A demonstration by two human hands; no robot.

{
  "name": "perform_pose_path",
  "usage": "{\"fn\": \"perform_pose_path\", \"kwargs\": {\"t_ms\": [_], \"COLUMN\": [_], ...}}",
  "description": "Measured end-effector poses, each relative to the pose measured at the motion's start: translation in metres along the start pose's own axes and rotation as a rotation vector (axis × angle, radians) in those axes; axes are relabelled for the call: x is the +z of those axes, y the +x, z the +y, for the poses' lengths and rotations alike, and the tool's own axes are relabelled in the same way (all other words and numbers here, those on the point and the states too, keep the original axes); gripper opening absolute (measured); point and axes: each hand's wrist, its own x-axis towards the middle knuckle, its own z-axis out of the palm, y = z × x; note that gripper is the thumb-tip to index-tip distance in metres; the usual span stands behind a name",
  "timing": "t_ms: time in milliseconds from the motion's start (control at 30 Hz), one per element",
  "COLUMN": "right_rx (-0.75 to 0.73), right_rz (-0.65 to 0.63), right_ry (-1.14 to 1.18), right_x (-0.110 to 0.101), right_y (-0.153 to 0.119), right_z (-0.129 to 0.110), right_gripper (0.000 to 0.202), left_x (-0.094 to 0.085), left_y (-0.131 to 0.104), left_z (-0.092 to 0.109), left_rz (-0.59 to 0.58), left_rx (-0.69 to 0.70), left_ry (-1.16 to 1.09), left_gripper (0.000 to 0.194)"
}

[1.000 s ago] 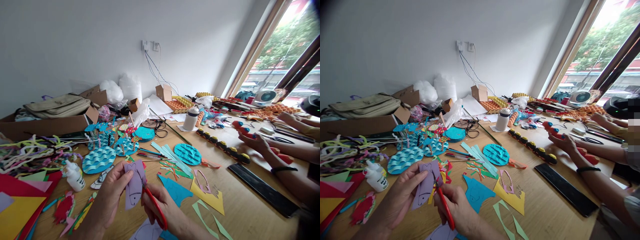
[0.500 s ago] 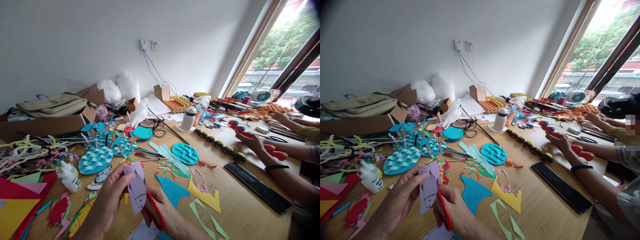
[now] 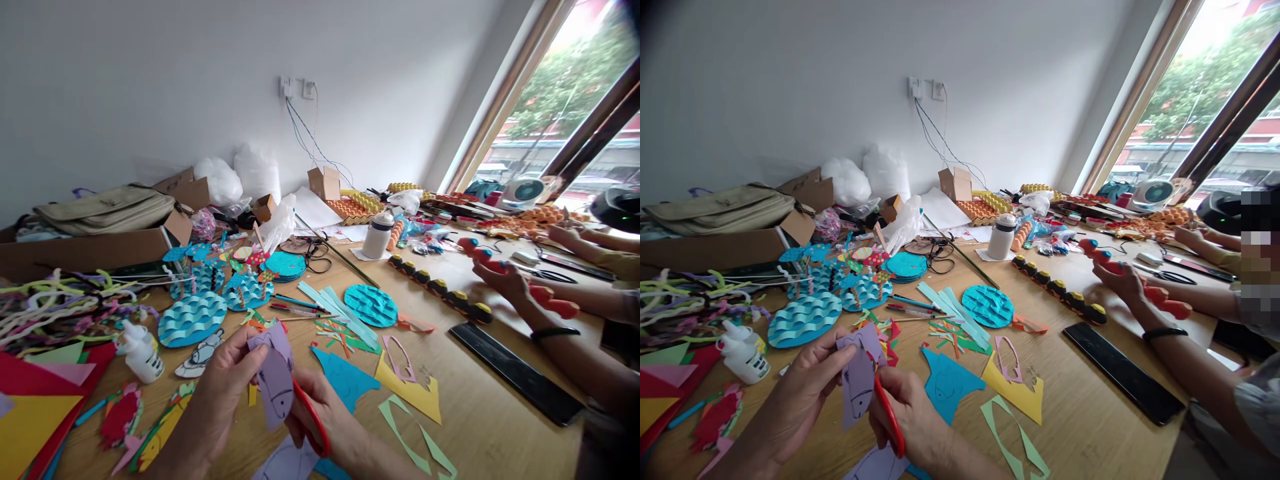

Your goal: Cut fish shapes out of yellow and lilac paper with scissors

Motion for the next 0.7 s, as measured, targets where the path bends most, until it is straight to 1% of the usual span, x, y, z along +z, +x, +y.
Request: {"fn": "perform_pose_path", "kwargs": {"t_ms": [133, 267, 467, 567, 700], "right_rx": [-0.012, -0.037, -0.008, -0.013, -0.005], "right_rz": [0.004, 0.017, 0.037, 0.048, 0.03], "right_ry": [0.04, 0.054, 0.021, 0.001, -0.044], "right_x": [-0.003, -0.004, -0.003, -0.003, -0.003], "right_y": [0.003, 0.004, 0.001, 0.0, 0.0], "right_z": [0.014, 0.022, 0.016, 0.013, 0.009], "right_gripper": [0.049, 0.051, 0.053, 0.055, 0.056], "left_x": [0.002, 0.005, 0.007, 0.006, 0.004], "left_y": [-0.004, -0.005, -0.002, -0.002, -0.002], "left_z": [0.002, 0.003, 0.001, -0.002, -0.002], "left_rz": [-0.013, 0.01, 0.045, 0.046, 0.04], "left_rx": [-0.005, -0.014, -0.022, -0.031, -0.032], "left_ry": [-0.036, -0.064, -0.098, -0.102, -0.077], "left_gripper": [0.013, 0.014, 0.011, 0.012, 0.012]}}
